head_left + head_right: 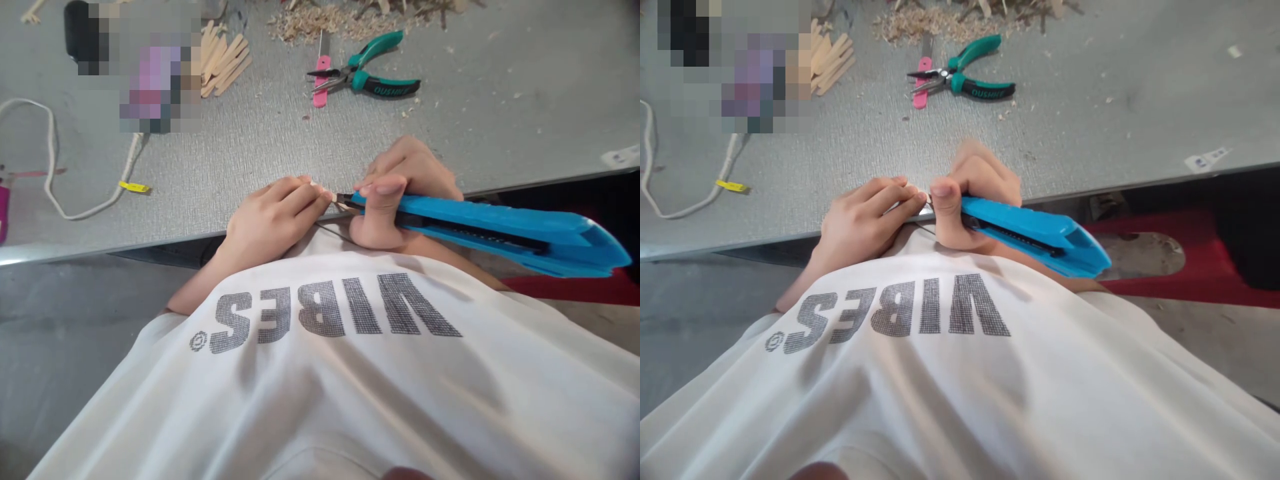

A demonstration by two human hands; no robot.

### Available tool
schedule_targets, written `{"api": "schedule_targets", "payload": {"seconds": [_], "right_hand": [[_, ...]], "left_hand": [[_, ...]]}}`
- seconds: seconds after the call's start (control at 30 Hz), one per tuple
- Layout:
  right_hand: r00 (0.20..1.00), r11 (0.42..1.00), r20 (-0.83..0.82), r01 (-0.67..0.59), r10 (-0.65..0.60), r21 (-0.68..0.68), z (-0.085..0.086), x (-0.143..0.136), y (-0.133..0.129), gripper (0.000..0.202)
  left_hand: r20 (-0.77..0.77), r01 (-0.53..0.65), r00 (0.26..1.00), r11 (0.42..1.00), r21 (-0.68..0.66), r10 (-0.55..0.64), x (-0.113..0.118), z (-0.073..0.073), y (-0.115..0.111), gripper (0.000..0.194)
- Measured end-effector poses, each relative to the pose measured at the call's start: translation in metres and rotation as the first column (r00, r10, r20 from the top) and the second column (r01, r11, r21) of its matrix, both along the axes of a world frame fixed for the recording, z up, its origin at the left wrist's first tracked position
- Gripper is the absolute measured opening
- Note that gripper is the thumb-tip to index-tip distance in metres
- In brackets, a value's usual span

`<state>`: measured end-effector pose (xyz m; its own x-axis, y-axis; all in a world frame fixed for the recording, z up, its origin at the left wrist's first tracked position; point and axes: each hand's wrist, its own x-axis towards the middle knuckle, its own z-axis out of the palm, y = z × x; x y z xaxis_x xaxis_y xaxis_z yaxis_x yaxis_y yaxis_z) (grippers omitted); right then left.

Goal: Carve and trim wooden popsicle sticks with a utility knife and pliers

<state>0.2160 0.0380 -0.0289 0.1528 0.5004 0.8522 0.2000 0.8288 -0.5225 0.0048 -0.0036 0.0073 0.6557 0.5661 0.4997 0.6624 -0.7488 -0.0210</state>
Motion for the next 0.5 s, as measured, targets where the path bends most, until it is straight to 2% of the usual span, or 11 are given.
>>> {"api": "schedule_targets", "payload": {"seconds": [0.03,0.1,0.17,0.23,0.33,0.4,0.43,0.47,0.5], "right_hand": [[0.999,1.0,0.017,0.031,-0.031,-0.001,0.003,0.0,-0.002,0.051],[0.997,0.994,0.051,0.067,-0.062,-0.086,0.006,0.002,-0.008,0.055],[0.996,0.974,0.071,0.059,-0.045,-0.22,0.005,0.007,-0.013,0.056],[0.996,0.961,0.087,0.05,-0.028,-0.27,0.004,0.01,-0.016,0.056],[0.995,0.989,0.077,0.079,-0.07,-0.125,0.01,0.002,-0.011,0.059],[0.996,0.995,-0.014,0.093,-0.093,0.022,0.018,-0.012,-0.003,0.058],[0.992,0.992,-0.091,0.098,-0.09,0.078,0.023,-0.02,0.001,0.055],[0.955,0.969,-0.269,0.175,-0.124,0.173,0.027,-0.026,0.006,0.056],[0.897,0.951,-0.422,0.233,-0.129,0.205,0.03,-0.03,0.009,0.055]], "left_hand": [[0.002,-0.004,1.0,1.0,-0.012,0.005,0.0,0.0,0.0,0.031],[0.007,-0.017,1.0,0.999,-0.038,0.018,0.001,0.0,0.0,0.032],[0.014,-0.022,1.0,0.998,-0.051,0.023,0.001,0.0,-0.001,0.032],[0.027,-0.021,0.999,0.999,-0.047,0.022,0.001,0.0,-0.001,0.032],[0.042,-0.017,0.999,0.999,-0.038,0.018,0.001,0.0,0.0,0.031],[0.035,-0.011,0.999,0.999,-0.052,0.013,0.0,-0.001,0.001,0.031],[0.031,-0.007,0.999,0.998,-0.058,0.009,0.0,-0.001,0.001,0.032],[0.026,-0.002,1.0,0.998,-0.059,0.004,-0.001,-0.001,0.002,0.033],[0.02,0.0,1.0,0.998,-0.055,0.002,-0.001,-0.001,0.002,0.033]]}}
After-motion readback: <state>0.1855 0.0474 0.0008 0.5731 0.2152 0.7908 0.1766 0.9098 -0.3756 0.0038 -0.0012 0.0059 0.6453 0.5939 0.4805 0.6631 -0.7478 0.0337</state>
